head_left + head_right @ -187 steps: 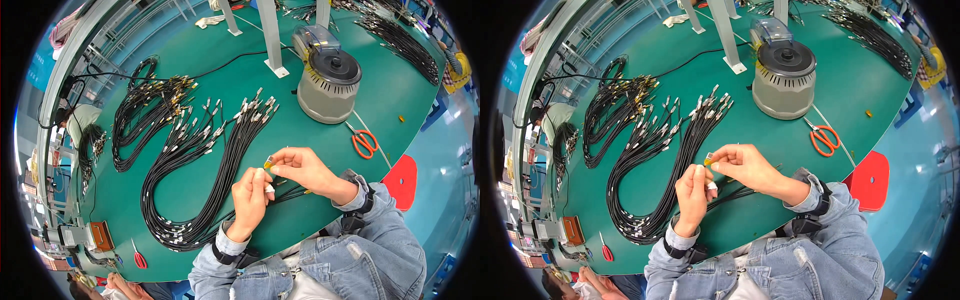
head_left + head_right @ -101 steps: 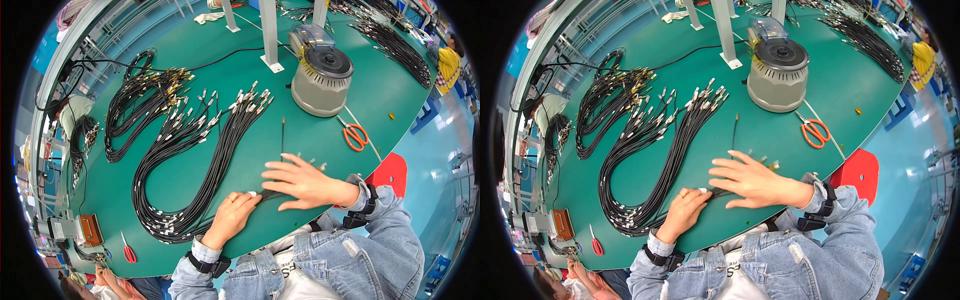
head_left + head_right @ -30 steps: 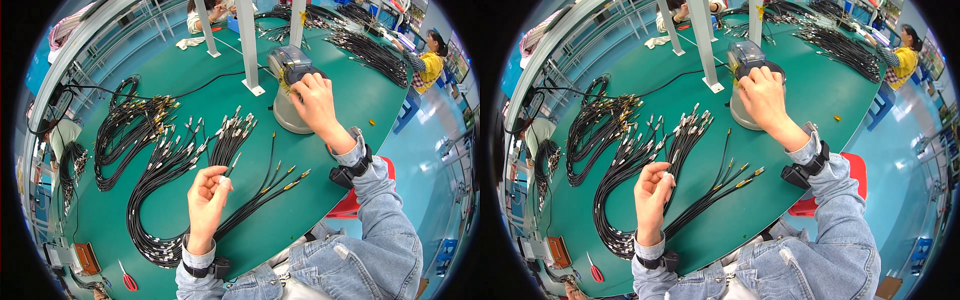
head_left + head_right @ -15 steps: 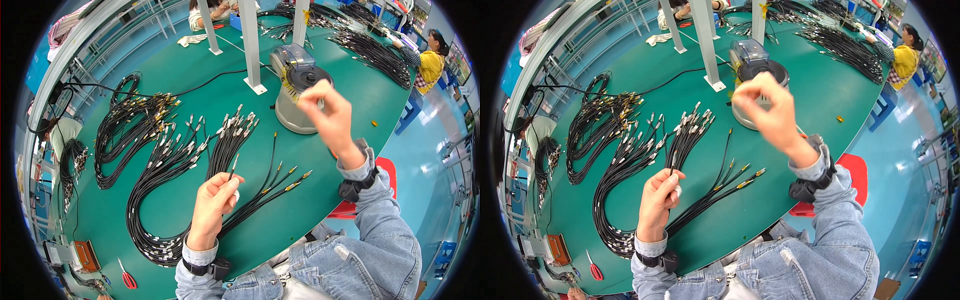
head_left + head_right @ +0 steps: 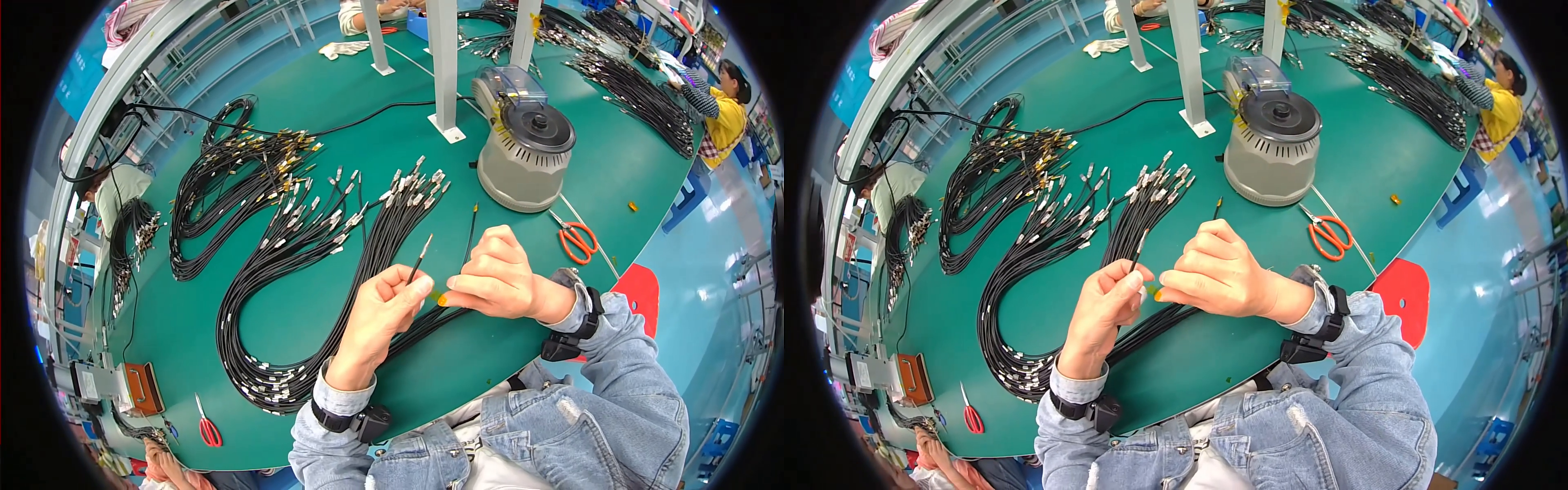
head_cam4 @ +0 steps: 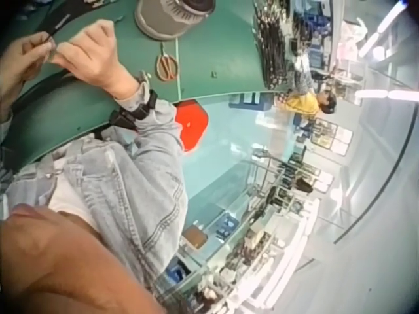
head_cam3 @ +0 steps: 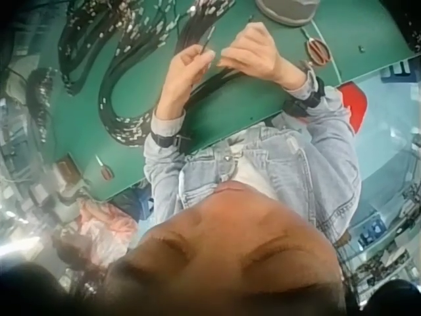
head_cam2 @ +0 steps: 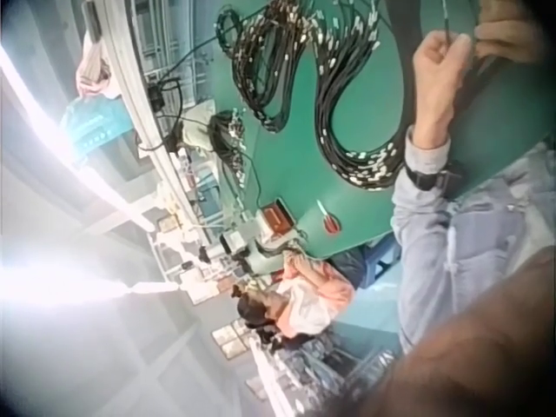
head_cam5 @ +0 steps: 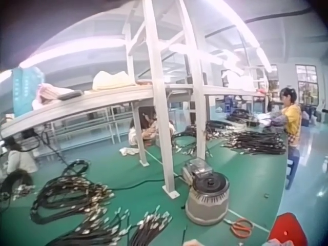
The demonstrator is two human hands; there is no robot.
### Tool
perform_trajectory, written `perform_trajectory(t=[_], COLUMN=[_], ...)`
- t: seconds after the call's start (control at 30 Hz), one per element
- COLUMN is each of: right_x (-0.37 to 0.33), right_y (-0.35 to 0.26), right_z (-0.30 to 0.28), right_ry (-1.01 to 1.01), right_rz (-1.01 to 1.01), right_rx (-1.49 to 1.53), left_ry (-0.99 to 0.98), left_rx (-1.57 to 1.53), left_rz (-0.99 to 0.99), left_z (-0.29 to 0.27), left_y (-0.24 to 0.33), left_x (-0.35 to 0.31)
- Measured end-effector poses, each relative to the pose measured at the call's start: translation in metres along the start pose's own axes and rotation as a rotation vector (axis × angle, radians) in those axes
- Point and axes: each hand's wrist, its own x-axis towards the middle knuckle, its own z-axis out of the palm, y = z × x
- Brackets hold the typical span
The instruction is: The person gathers a bundle of cables, spreads them across the table, and picks up a single cable. They take a piece of tape from a dispenser and wrap it around the connector, repeating this process for additional cables.
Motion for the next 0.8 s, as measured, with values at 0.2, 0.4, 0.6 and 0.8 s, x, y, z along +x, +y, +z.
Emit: perform_trajectory(t=[0.2,0.4,0.6,0.8], right_x=[0.000,-0.004,-0.010,-0.005], right_y=[-0.001,-0.001,-0.003,-0.025], right_z=[0.000,-0.004,-0.013,-0.011], right_ry=[-0.006,-0.037,-0.301,-0.107], right_rz=[-0.026,0.000,0.229,1.030], right_rx=[-0.028,-0.044,0.009,0.773], left_ry=[-0.001,0.050,0.204,0.269], left_rx=[0.071,0.092,0.148,0.348], left_rz=[-0.010,0.028,0.156,0.318], left_z=[0.000,0.000,0.007,0.012], left_y=[-0.002,-0.005,-0.007,-0.022], left_x=[0.000,-0.001,0.000,0.001])
